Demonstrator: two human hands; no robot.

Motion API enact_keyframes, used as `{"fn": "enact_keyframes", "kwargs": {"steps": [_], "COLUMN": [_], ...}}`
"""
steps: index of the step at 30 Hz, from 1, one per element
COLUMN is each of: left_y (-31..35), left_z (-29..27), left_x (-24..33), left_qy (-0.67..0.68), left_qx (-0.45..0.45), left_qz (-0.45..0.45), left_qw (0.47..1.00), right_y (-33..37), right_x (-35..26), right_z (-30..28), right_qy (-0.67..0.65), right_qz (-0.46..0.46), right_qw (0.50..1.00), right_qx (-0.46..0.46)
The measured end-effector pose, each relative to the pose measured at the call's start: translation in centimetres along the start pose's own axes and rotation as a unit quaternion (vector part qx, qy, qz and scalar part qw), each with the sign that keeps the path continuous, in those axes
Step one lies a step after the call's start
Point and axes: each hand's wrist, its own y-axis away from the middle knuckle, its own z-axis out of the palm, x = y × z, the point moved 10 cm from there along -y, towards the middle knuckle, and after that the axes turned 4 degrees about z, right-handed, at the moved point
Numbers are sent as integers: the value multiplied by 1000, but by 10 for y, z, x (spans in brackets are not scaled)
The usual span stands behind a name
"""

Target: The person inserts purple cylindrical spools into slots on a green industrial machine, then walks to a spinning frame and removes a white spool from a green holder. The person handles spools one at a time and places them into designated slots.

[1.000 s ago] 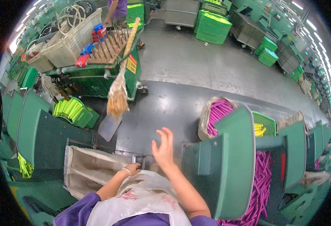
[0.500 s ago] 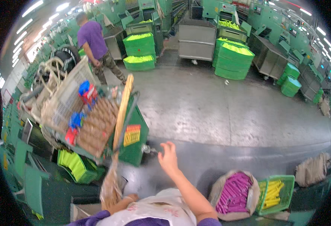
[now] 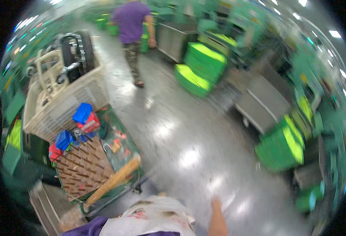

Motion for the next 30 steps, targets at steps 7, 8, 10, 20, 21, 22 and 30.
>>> {"fn": "enact_keyframes", "kwargs": {"steps": [7, 8, 10, 20, 21, 22, 30], "left_y": [-144, -164, -190, -284, -298, -310, -370], "left_z": [-43, -57, -87, -227, -249, -275, -461], "left_x": [246, 281, 352, 521, 525, 529, 561], "left_qy": [189, 225, 287, 432, 442, 451, 525], "left_qx": [139, 154, 176, 199, 203, 211, 229], "left_qz": [-64, -78, -91, -121, -122, -122, -145], "left_qw": [970, 959, 937, 871, 865, 859, 807], "right_y": [-181, -195, -204, -217, -228, -239, -412], "right_x": [-196, -227, -292, -493, -503, -513, -625], "right_z": [195, 237, 310, 622, 645, 666, 799], "right_qy": [387, 414, 453, 487, 494, 505, 624], "right_qz": [-125, -151, -193, -312, -312, -309, -269], "right_qw": [893, 865, 810, 628, 620, 611, 600], "right_qx": [-195, -241, -318, -520, -523, -525, -422]}}
